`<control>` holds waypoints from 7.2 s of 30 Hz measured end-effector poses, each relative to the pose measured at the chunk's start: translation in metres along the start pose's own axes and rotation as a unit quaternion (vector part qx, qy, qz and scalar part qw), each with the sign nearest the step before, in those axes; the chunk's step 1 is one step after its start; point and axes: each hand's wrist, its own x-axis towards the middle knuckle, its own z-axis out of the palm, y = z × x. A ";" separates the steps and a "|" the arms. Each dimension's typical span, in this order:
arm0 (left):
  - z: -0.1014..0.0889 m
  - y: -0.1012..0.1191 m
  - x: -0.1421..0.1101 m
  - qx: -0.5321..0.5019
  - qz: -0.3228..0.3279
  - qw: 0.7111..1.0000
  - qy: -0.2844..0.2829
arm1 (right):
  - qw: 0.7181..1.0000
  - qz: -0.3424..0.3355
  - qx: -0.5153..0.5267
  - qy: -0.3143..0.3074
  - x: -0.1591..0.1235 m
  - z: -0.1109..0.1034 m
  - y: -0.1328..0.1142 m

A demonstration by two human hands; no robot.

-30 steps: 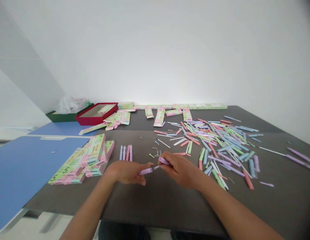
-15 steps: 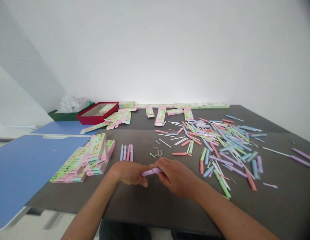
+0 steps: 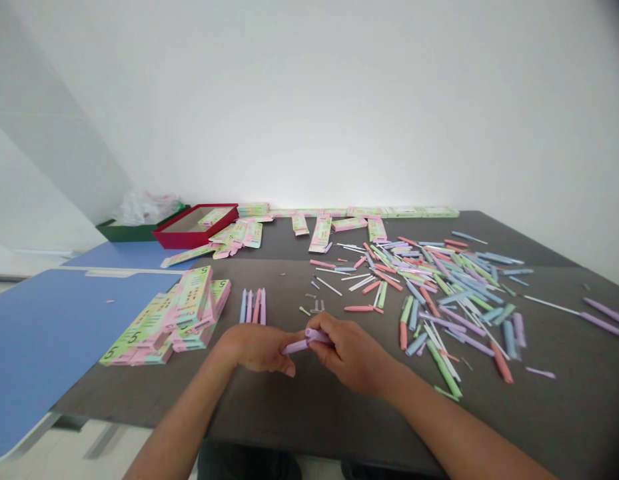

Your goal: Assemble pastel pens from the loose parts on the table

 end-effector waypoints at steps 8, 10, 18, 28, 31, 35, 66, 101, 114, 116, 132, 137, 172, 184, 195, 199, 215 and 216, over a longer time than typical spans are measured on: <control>0.002 -0.001 0.001 0.011 0.002 1.000 0.002 | 1.000 -0.007 0.009 0.009 0.001 0.000 0.003; 0.002 -0.001 0.001 0.017 -0.001 1.000 0.001 | 1.000 -0.014 0.005 0.009 0.001 0.001 0.003; 0.004 -0.002 0.002 0.006 0.000 1.000 -0.001 | 0.999 -0.025 -0.003 0.019 0.000 -0.002 0.003; 0.002 -0.002 0.001 -0.003 0.001 1.000 -0.009 | 0.997 -0.008 0.081 -0.010 0.001 -0.004 0.003; 0.003 -0.002 0.000 -0.013 -0.004 1.000 -0.012 | 0.996 0.001 0.094 0.008 0.004 -0.012 0.011; 0.003 -0.001 -0.001 -0.014 -0.013 1.000 -0.010 | 0.991 0.086 -0.099 -0.001 0.008 -0.026 0.028; 0.005 0.000 0.002 -0.066 -0.015 0.997 -0.043 | 0.906 0.196 0.357 0.114 0.021 -0.003 0.066; 0.008 0.004 0.003 -0.123 -0.007 0.988 -0.089 | 0.853 0.068 0.495 0.150 0.017 -0.002 0.058; 0.009 0.005 0.003 -0.138 -0.002 0.986 -0.096 | 0.817 0.079 0.552 0.149 0.016 -0.006 0.053; 0.009 0.005 0.003 -0.142 0.001 0.985 -0.100 | 0.817 0.079 0.552 0.147 0.016 -0.006 0.051; 0.018 -0.005 0.009 -0.154 0.017 0.983 -0.099 | 0.770 0.083 0.614 0.152 0.017 -0.005 0.051; 0.015 0.000 0.008 -0.148 0.002 0.984 -0.099 | 0.776 0.077 0.608 0.148 0.016 -0.004 0.050; 0.012 -0.013 0.002 -0.099 -0.013 0.994 -0.036 | 0.925 0.022 0.355 0.131 0.001 0.029 -0.002; 0.013 -0.016 0.003 -0.089 -0.033 0.995 -0.033 | 0.951 0.000 0.298 0.086 0.002 0.039 0.008; 0.013 -0.013 0.000 -0.121 -0.005 0.992 -0.037 | 0.985 -0.030 0.164 0.045 -0.001 0.036 0.010; 0.014 -0.015 -0.001 -0.126 -0.007 0.991 -0.035 | 0.973 -0.015 0.225 0.041 0.000 0.034 0.013; 0.014 -0.012 -0.001 -0.111 -0.001 0.993 -0.036 | 0.902 0.059 0.424 0.051 0.005 0.036 0.012; 0.013 -0.012 -0.001 -0.111 0.000 0.993 -0.039 | 0.901 0.059 0.426 0.062 0.005 0.036 0.014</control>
